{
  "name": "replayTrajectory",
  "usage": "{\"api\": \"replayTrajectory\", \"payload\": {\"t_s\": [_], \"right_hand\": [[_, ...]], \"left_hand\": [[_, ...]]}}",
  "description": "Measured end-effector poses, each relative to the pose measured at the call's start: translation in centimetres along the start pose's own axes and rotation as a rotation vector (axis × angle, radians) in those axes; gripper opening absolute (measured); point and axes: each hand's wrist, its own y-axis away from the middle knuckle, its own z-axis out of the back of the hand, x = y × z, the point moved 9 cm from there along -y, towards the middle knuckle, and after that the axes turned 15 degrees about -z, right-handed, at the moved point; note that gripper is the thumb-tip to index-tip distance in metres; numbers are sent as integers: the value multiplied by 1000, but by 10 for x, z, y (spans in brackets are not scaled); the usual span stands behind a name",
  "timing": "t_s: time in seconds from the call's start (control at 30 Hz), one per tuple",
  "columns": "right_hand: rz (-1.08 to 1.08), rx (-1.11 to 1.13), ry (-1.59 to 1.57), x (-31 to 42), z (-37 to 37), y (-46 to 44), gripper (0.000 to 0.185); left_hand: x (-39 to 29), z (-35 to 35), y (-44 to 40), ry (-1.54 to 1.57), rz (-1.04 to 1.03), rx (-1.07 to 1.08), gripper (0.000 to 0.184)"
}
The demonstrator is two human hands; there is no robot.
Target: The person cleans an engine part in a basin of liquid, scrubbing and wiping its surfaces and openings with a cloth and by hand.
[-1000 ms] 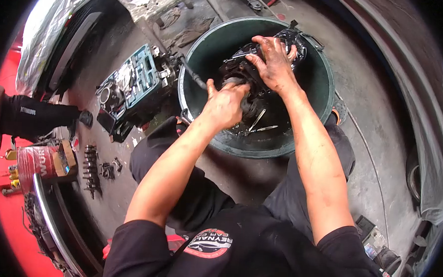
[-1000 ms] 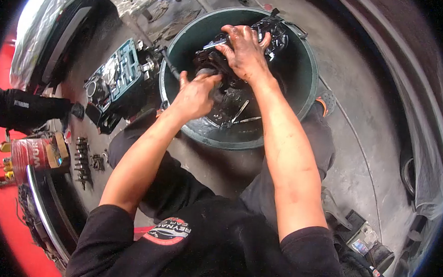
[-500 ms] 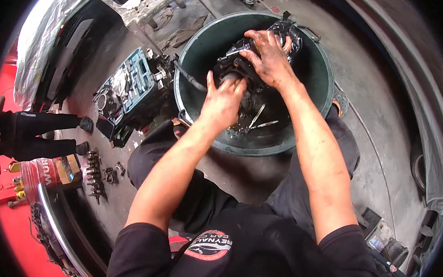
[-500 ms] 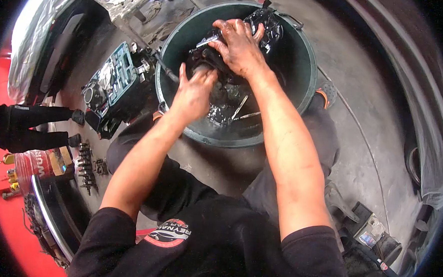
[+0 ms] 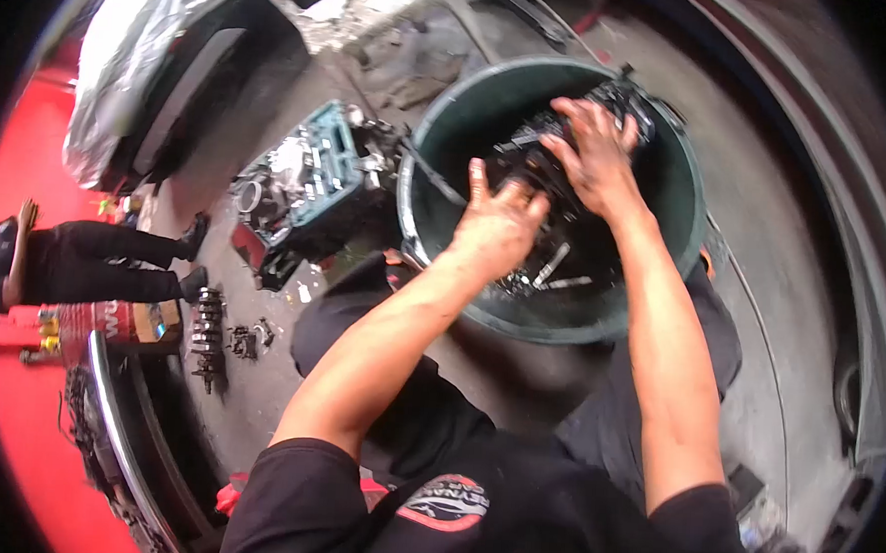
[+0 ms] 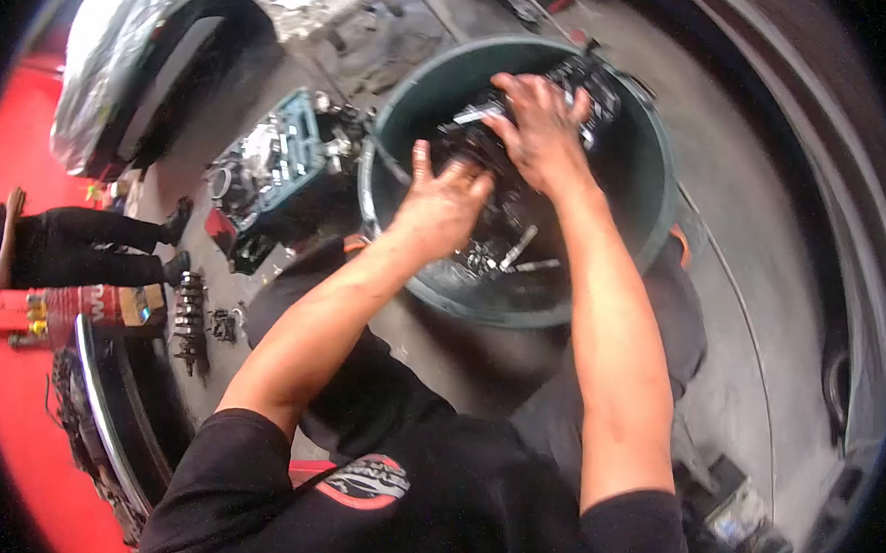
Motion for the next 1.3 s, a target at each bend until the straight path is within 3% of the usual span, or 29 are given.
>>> {"api": "replayTrajectory", "payload": {"t_s": [0.07, 0.1, 0.17, 0.23, 0.27, 0.37, 0.43, 0.47, 0.5, 0.57, 0.6, 0.67, 0.73, 0.83, 0.97, 1.07, 1.1, 1.17, 1.2, 1.23, 1.27, 1.3], "right_hand": [[18, 6, 24, 10, 1, -3, 48], [28, -4, 19, 11, 1, -4, 48], [-57, 64, 15, 2, -7, -8, 48], [-11, 2, 27, 1, -5, -6, 49], [-3, -4, 24, 1, -4, -7, 49], [-5, -26, -3, -1, -2, 2, 50], [-13, -8, 2, -4, -4, 2, 49], [9, -27, 8, -7, -7, 2, 49], [6, -13, 19, -6, -7, 1, 48], [5, -18, 17, -3, -4, 2, 49], [15, -28, 21, -3, -2, 3, 49], [20, -52, 27, -6, -4, 4, 50], [20, -61, 24, -9, -4, 1, 50], [13, -24, -1, -2, -5, 2, 51], [-28, -7, 37, -8, -8, 2, 48], [-15, 21, 33, -4, -1, 0, 49], [-20, 28, 48, 1, 2, -3, 50], [21, -3, 60, 8, 0, -1, 50], [7, -16, 33, 7, -1, -2, 49], [17, -46, -1, 3, -2, -2, 49], [11, -45, 2, 0, -1, 3, 48], [13, -62, -9, -4, 0, 2, 48]], "left_hand": [[-5, 28, 2, -128, -134, -121, 44], [-4, 35, 7, -50, -203, -178, 42], [-4, 34, 12, -108, -192, -161, 44], [2, 25, 10, -70, -224, -306, 44], [9, 7, 2, -66, -192, -283, 39], [10, -16, -23, -20, -39, 83, 28], [11, -28, -28, 36, 13, 148, 29], [15, -35, -31, 100, 36, 29, 30], [11, -26, -27, 130, 38, 222, 32], [12, -28, -19, 256, 113, -164, 31], [6, -18, -12, 322, 135, -41, 36], [-2, -12, 2, 215, 104, -312, 37], [-2, -3, 8, 125, 19, -397, 41], [8, -26, -19, 247, 59, 159, 45], [1, -15, -5, 261, 68, -13, 49], [-9, -16, 12, 240, 38, 33, 71], [-15, -1, 19, 58, 1, -204, 49], [-9, -3, 6, -140, -3, -88, 53], [-5, -15, -3, -172, -30, 33, 47], [3, -20, -17, 32, 71, 237, 39], [5, -23, -20, 53, 116, 134, 35], [1, -21, -20, 93, 148, 178, 44]]}}
